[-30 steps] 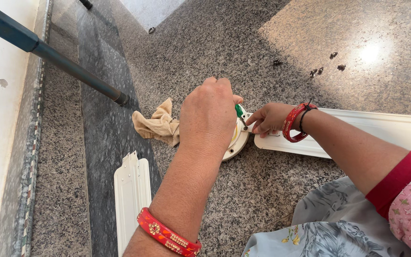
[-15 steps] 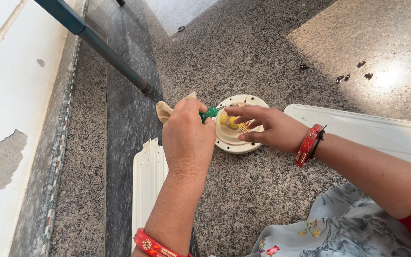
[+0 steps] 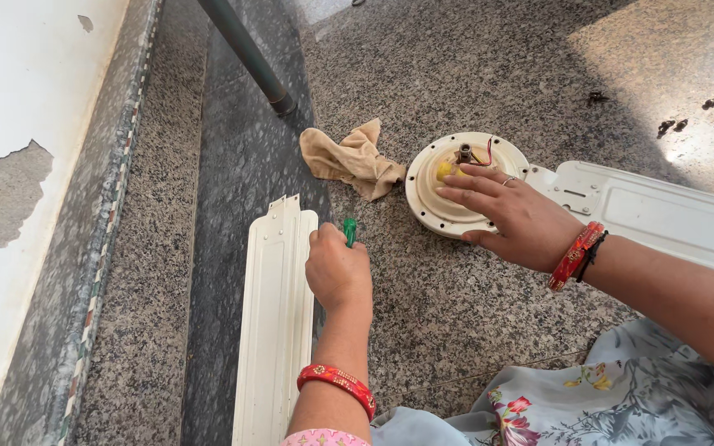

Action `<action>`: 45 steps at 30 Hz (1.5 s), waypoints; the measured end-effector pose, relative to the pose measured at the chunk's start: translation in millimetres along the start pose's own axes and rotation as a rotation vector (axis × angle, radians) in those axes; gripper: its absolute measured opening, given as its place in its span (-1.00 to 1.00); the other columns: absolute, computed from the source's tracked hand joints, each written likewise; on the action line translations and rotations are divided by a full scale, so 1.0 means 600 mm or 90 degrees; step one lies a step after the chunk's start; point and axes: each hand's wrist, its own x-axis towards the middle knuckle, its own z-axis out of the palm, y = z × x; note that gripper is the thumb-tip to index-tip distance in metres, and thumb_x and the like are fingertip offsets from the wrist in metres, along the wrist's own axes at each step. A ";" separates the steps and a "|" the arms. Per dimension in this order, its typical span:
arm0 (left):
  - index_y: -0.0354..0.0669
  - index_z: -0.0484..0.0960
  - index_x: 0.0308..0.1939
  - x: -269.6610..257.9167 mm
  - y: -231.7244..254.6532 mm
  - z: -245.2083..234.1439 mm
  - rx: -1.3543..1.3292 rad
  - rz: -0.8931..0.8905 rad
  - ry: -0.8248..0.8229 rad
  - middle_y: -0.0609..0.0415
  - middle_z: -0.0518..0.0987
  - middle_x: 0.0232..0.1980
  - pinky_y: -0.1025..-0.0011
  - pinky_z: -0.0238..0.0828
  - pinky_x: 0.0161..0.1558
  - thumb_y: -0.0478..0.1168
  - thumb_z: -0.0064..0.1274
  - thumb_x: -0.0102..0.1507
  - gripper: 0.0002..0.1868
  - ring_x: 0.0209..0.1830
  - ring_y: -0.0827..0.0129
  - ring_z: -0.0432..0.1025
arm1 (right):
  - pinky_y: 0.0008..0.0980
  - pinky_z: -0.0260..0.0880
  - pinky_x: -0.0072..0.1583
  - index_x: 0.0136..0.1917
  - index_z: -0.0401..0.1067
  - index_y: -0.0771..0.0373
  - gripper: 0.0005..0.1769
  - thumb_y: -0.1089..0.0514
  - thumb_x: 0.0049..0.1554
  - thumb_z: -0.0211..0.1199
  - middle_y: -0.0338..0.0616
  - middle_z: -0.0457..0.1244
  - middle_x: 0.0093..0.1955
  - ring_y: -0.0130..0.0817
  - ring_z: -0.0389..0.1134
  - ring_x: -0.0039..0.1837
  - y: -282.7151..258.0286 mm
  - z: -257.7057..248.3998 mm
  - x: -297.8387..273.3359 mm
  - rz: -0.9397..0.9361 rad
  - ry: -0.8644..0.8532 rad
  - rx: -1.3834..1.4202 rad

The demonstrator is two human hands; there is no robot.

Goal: The person uses a screwdriver to remove screws from the base of an electric fan, detaches the fan blade assembly, and wipes the base with a cloth. The person then reattaches the blade assembly and tightens the screws.

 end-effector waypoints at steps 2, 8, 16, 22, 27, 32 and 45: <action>-0.19 0.56 -0.23 -0.012 -0.018 0.034 0.036 0.004 -0.027 -0.07 0.59 -0.10 0.07 0.54 -0.14 -0.26 0.32 0.07 -0.73 -0.19 -0.05 0.57 | -0.03 -0.03 0.52 0.48 0.23 0.07 -0.17 0.08 -0.04 0.40 -0.13 0.11 0.55 -0.07 -0.06 0.62 0.014 0.001 -0.004 0.013 -0.008 -0.002; -0.20 0.60 -0.12 -0.027 -0.057 0.067 0.129 0.012 -0.115 -0.10 0.58 -0.06 0.08 0.56 -0.10 -0.23 0.29 0.12 -0.70 -0.13 -0.07 0.58 | -0.07 0.10 0.48 0.38 0.38 0.00 -0.34 0.00 0.01 0.41 -0.17 0.16 0.48 -0.10 0.06 0.56 0.088 -0.022 -0.009 0.093 -0.050 -0.009; -0.10 0.66 -0.19 -0.017 0.061 0.046 0.089 0.183 -0.033 0.05 0.53 -0.05 0.15 0.41 0.04 -0.13 0.20 0.22 -0.83 0.03 0.15 0.44 | -0.23 0.45 0.30 0.26 0.55 -0.11 -0.50 -0.08 0.04 0.49 -0.31 0.47 0.13 -0.31 0.49 0.19 0.220 -0.087 -0.055 0.470 -0.191 0.041; -0.18 0.70 -0.10 -0.044 0.231 0.051 -0.046 0.529 0.037 0.00 0.55 0.06 0.08 0.21 0.34 -0.22 0.11 0.27 -0.82 0.25 0.12 0.34 | -0.30 0.44 0.23 0.09 0.65 -0.06 -0.54 -0.01 -0.12 0.57 -0.37 0.51 0.01 -0.38 0.51 0.12 0.255 -0.059 -0.058 0.496 -0.237 0.094; -0.11 0.76 -0.14 -0.069 0.312 0.082 -0.045 0.564 -0.030 -0.11 0.51 0.29 -0.07 -0.05 0.49 -0.28 0.04 0.27 -0.81 0.49 0.03 0.20 | -0.30 0.46 0.16 0.04 0.66 -0.03 -0.59 0.00 -0.13 0.56 -0.32 0.50 -0.10 -0.38 0.52 0.03 0.257 -0.042 -0.051 0.508 -0.214 0.162; -0.03 0.77 -0.13 -0.068 0.328 0.122 0.029 0.541 -0.093 -0.14 0.42 0.41 -0.18 -0.25 0.50 -0.26 0.03 0.22 -0.77 0.58 -0.03 0.02 | -0.33 0.46 0.12 0.01 0.66 -0.04 -0.60 0.02 -0.15 0.56 -0.32 0.48 -0.13 -0.40 0.51 -0.01 0.254 -0.034 -0.037 0.498 -0.206 0.176; -0.16 0.72 -0.28 -0.058 0.329 0.143 0.013 0.525 -0.047 -0.09 0.47 0.37 -0.18 -0.27 0.54 -0.21 0.13 0.26 -0.88 0.59 0.01 0.02 | -0.36 0.46 0.06 -0.03 0.67 -0.01 -0.68 0.04 -0.11 0.55 -0.33 0.47 -0.20 -0.43 0.49 -0.09 0.241 -0.040 -0.019 0.537 -0.217 0.188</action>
